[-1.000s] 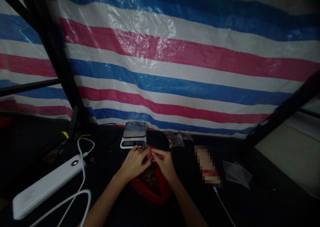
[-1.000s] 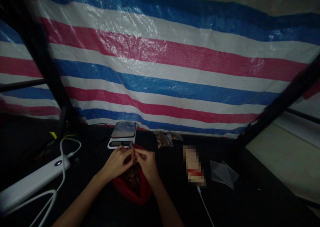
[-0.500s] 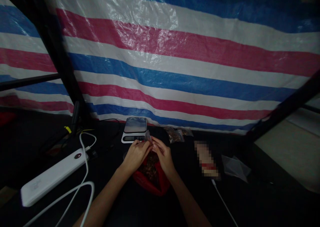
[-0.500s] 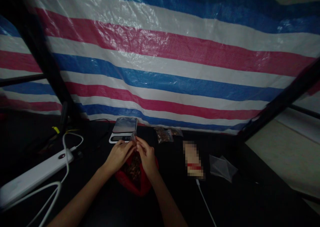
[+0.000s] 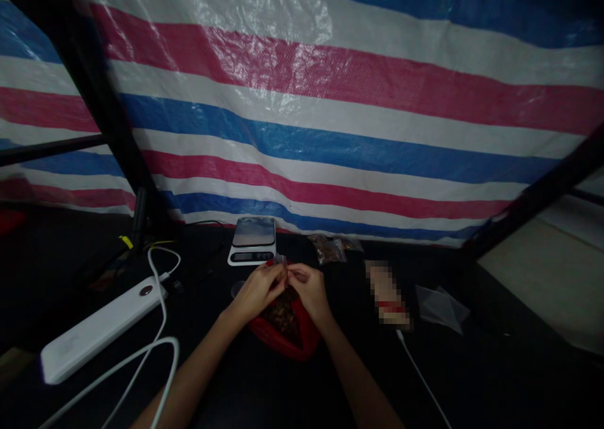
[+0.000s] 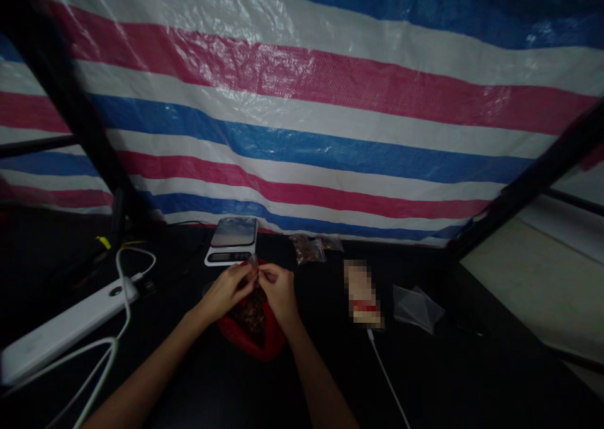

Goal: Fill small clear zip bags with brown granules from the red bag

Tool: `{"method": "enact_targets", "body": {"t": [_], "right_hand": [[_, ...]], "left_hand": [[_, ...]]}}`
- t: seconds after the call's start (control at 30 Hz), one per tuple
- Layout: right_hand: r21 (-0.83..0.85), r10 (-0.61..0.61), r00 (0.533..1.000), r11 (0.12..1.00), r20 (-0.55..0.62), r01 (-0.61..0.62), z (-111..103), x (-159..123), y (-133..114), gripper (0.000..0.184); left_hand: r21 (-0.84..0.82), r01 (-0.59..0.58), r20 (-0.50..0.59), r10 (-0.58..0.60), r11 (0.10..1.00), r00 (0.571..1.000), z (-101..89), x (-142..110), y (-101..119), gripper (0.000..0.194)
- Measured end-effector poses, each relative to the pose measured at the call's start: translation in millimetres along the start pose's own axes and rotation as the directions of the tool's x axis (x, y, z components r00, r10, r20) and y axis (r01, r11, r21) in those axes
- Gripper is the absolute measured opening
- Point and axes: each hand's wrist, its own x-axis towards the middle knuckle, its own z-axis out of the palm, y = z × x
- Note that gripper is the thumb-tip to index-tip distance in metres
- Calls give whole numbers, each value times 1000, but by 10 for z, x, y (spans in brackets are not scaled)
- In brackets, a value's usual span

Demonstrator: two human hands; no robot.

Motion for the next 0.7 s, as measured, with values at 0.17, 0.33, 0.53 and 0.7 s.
{"method": "enact_targets", "body": {"t": [0.17,0.33,0.53,0.7], "right_hand": [[-61,-41,999,997,17,42,8,-11,-10,14],[-87,-68,998,994,3,68,3,-22,7,14],[-42,-22,1000,999,1,22,6,-20,-26,13],[-28,4,1000,1000,-18,-4,17,-27,-56,13]], "left_hand": [[156,72,-28,-68,985,997,-5,9,-3,9],[262,34,-11,-32,964,999,-7,1,-5,14],[285,-12,-55,29,958,998,13,-26,-10,13],[317,36,-119,2,948,993,27,-40,4,15]]}}
